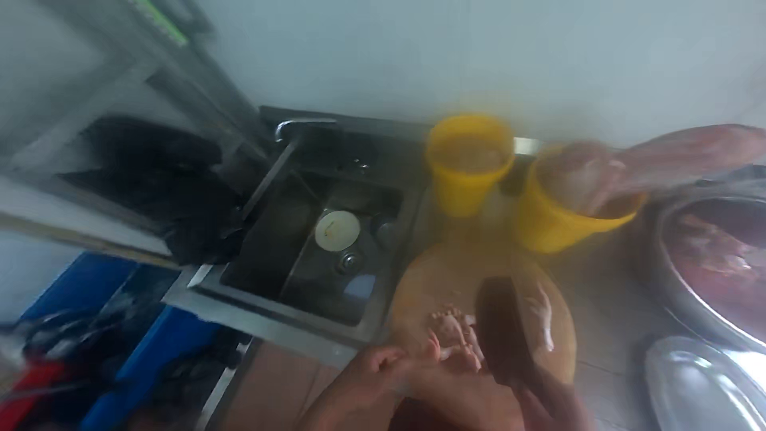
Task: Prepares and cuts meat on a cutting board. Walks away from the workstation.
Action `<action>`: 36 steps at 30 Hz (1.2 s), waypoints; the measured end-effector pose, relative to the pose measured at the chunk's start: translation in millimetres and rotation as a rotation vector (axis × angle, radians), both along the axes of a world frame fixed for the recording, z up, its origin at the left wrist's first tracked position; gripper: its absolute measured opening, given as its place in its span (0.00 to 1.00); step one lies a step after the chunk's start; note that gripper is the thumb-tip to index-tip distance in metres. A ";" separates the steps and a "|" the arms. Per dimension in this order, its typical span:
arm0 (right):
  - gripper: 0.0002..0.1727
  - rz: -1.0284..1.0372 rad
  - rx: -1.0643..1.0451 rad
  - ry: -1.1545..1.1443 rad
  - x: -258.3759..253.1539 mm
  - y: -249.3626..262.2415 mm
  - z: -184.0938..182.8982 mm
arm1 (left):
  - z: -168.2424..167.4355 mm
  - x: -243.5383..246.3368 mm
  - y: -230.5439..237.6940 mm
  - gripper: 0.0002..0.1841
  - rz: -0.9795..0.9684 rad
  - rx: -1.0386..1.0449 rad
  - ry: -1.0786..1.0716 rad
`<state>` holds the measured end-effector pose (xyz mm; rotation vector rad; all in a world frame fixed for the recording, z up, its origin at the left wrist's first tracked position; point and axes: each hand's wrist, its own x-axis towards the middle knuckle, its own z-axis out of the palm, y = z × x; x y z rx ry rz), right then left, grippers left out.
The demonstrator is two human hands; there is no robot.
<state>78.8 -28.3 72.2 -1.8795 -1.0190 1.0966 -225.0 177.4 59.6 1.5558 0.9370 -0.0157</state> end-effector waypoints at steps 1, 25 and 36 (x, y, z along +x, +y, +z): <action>0.17 0.077 -0.015 -0.048 -10.9 16.9 0.3 | -9.3 -12.3 -5.0 0.18 0.001 -0.046 0.038; 0.26 0.540 -0.214 -0.578 -118.0 131.8 -19.8 | -59.9 -29.1 -12.5 0.18 0.509 -0.211 -0.029; 0.17 0.264 0.379 -0.527 -98.8 104.8 41.9 | -54.3 -29.0 -10.9 0.13 0.514 -0.217 -0.077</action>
